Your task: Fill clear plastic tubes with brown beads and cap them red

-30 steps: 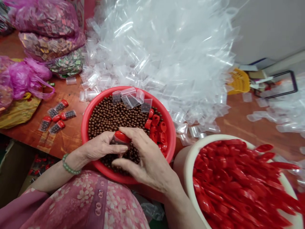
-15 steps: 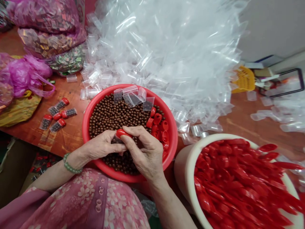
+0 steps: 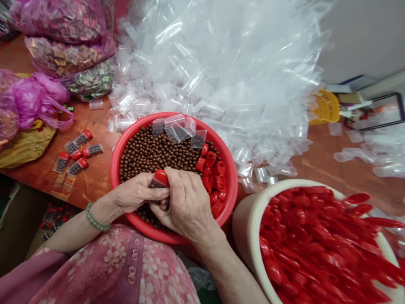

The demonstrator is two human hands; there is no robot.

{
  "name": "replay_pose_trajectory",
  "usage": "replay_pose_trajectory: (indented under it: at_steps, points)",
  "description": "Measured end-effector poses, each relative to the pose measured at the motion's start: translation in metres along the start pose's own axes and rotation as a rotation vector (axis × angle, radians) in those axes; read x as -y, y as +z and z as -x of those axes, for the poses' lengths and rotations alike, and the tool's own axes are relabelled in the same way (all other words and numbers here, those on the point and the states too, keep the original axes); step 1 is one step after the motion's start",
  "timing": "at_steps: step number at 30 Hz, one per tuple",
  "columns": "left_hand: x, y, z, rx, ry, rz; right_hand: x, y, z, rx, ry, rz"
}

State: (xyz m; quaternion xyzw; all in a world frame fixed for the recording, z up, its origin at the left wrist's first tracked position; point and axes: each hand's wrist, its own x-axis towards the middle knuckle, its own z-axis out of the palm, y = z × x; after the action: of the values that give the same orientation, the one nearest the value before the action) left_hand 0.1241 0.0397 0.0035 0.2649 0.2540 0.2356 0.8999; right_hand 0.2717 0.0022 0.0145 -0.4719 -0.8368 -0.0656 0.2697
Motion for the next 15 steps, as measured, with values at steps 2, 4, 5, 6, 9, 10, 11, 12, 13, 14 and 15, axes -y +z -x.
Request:
replay_pose_trajectory:
  at_steps: [2,4,5,6,9,10,11,12,13,14,15]
  points:
    - [0.0007,-0.0004,-0.0009,0.020,-0.001,0.006,-0.0010,0.0024,-0.0011,-0.037,-0.038,0.036]
    - [0.0014,-0.0013,-0.0009,0.037,0.009,0.004,-0.0037,0.0039,-0.0025,-0.060,-0.080,0.048]
    - [0.0016,-0.0019,-0.0006,0.044,0.014,0.004,-0.0052,0.0042,-0.0035,-0.067,-0.098,0.052]
    - [0.0016,-0.0024,-0.0002,0.051,0.019,0.003,-0.0066,0.0041,-0.0045,-0.070,-0.112,0.055]
    - [0.0005,-0.0034,0.0006,0.071,0.025,-0.013,-0.0094,0.0027,-0.0073,-0.066,-0.129,0.043]
    - [0.0000,-0.0033,0.0004,0.078,0.023,-0.015,-0.0098,0.0022,-0.0078,-0.061,-0.126,0.039]
    - [-0.0004,-0.0030,-0.0002,0.082,0.015,-0.008,-0.0100,0.0019,-0.0079,-0.059,-0.123,0.039]
    - [-0.0005,-0.0023,-0.0012,0.080,0.001,0.007,-0.0100,0.0020,-0.0078,-0.054,-0.120,0.042]
    - [-0.0002,-0.0014,-0.0025,0.066,-0.016,0.026,-0.0097,0.0023,-0.0073,-0.047,-0.121,0.049]
    - [0.0006,-0.0001,-0.0041,0.037,-0.028,0.045,-0.0094,0.0030,-0.0068,-0.039,-0.127,0.059]
    - [0.0019,0.0014,-0.0056,-0.004,-0.036,0.059,-0.0088,0.0039,-0.0062,-0.034,-0.137,0.070]
